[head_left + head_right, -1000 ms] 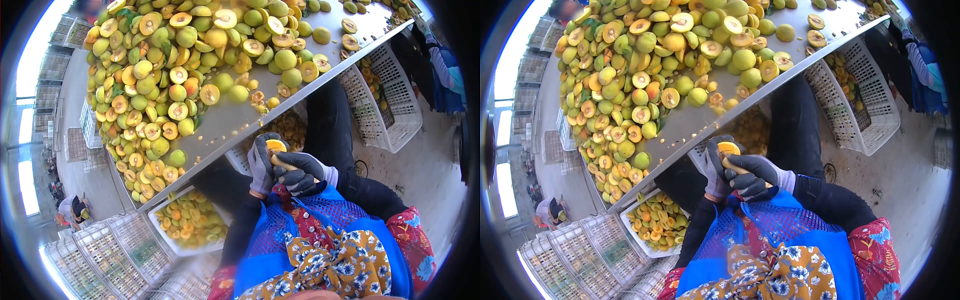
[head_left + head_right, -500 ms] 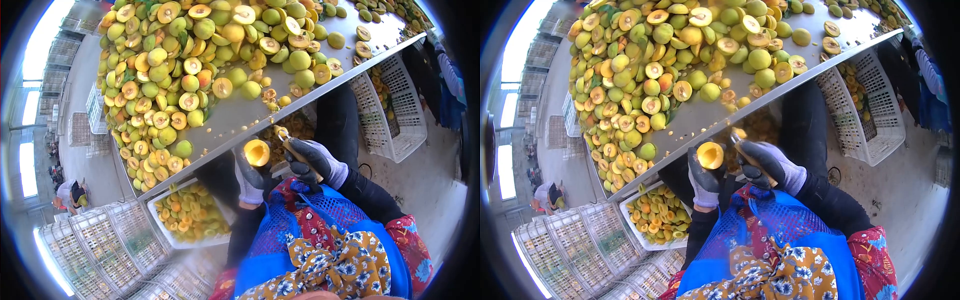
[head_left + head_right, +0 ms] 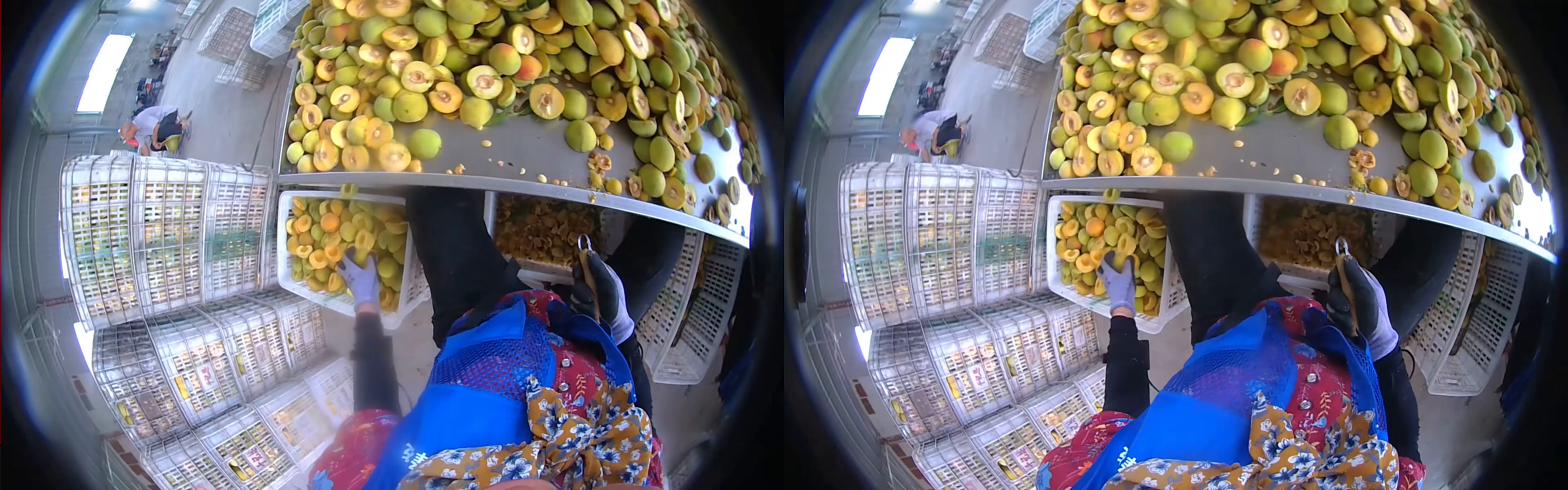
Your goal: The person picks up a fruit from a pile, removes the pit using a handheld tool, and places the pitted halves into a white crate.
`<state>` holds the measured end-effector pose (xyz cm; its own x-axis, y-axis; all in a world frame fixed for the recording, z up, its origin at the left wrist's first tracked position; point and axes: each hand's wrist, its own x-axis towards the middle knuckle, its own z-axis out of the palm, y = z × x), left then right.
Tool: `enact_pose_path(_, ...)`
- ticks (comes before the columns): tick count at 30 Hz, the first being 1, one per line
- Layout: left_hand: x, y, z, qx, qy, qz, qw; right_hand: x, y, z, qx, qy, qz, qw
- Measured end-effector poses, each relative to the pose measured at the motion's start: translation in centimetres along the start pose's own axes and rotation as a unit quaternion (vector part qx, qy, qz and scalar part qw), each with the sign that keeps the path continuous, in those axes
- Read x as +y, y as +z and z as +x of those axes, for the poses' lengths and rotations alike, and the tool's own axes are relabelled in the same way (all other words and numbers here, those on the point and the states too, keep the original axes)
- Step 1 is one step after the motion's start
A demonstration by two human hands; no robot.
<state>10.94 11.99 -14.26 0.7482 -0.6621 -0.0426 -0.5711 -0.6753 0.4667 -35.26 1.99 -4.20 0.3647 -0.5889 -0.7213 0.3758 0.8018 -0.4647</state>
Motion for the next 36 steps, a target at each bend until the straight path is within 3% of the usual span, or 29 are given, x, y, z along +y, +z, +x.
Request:
enact_pose_path(3, -6.1, 4.9, -1.0, -0.102, 0.037, 0.154, 0.982, 0.1, 1.2, -0.1, 0.028, 0.003, -0.016, 0.999)
enact_pose_path(5, -6.4, 5.3, -2.1, -0.113, 0.041, 0.134, 0.984, 0.9, 1.2, 0.2, 0.036, -0.01, -0.021, 0.999)
enact_pose_path(6, -6.3, 5.1, -2.1, -0.118, 0.044, 0.125, 0.984, 0.7, 2.0, -0.2, 0.037, -0.005, -0.029, 0.999)
enact_pose_path(10, -2.3, 1.9, -1.4, -0.232, 0.043, 0.316, 0.919, 1.6, 2.5, 0.1, 0.071, -0.021, -0.047, 0.996)
enact_pose_path(13, 1.4, -1.5, 3.3, -0.311, -0.012, 0.236, 0.92, 1.8, 3.5, 0.2, 0.113, -0.027, -0.066, 0.991)
enact_pose_path(14, 1.7, -1.0, 4.8, -0.217, 0.021, 0.211, 0.953, 1.6, 3.8, 0.3, 0.112, -0.019, -0.064, 0.991)
enact_pose_path(16, 2.3, 1.3, 9.8, -0.03, 0.179, 0.202, 0.962, 1.6, 4.0, 0.2, 0.111, -0.002, -0.061, 0.992)
enact_pose_path(18, 5.1, 2.5, 14.0, -0.006, 0.202, 0.225, 0.953, 2.3, 3.6, 0.5, 0.106, -0.016, -0.055, 0.993)
enact_pose_path(20, 3.3, 6.7, 17.4, -0.01, 0.199, 0.228, 0.953, 2.6, 4.2, 0.5, 0.108, -0.018, -0.043, 0.993)
enact_pose_path(24, 0.6, 6.0, 18.5, -0.022, 0.156, 0.148, 0.976, 3.0, 4.5, 0.6, 0.165, -0.015, -0.022, 0.986)
enact_pose_path(27, -5.5, 3.5, 19.1, 0.036, 0.082, 0.201, 0.975, 3.6, 3.2, 1.3, 0.131, -0.03, -0.009, 0.991)
enact_pose_path(29, -10.9, 3.6, 22.1, 0.2, 0.089, 0.007, 0.976, 3.6, 3.1, 1.7, 0.118, -0.025, -0.014, 0.993)
enact_pose_path(31, -8.2, -1.2, 22.0, 0.129, -0.062, 0.189, 0.972, 3.8, 3.2, 1.6, 0.096, -0.023, -0.007, 0.995)
enact_pose_path(32, -8.0, -2.0, 22.0, 0.099, -0.072, 0.166, 0.979, 4.1, 3.4, 1.2, 0.123, -0.021, -0.026, 0.992)
enact_pose_path(33, -7.8, -1.9, 22.4, 0.072, -0.077, 0.14, 0.985, 4.0, 4.0, 1.3, 0.15, -0.025, -0.043, 0.988)
enact_pose_path(35, -9.4, 1.6, 21.8, -0.019, 0.016, 0.13, 0.991, 4.0, 5.4, 1.6, 0.177, -0.038, -0.075, 0.981)
enact_pose_path(36, -7.2, 1.8, 19.5, -0.088, 0.048, 0.238, 0.966, 4.2, 6.2, 1.6, 0.18, -0.045, -0.092, 0.978)
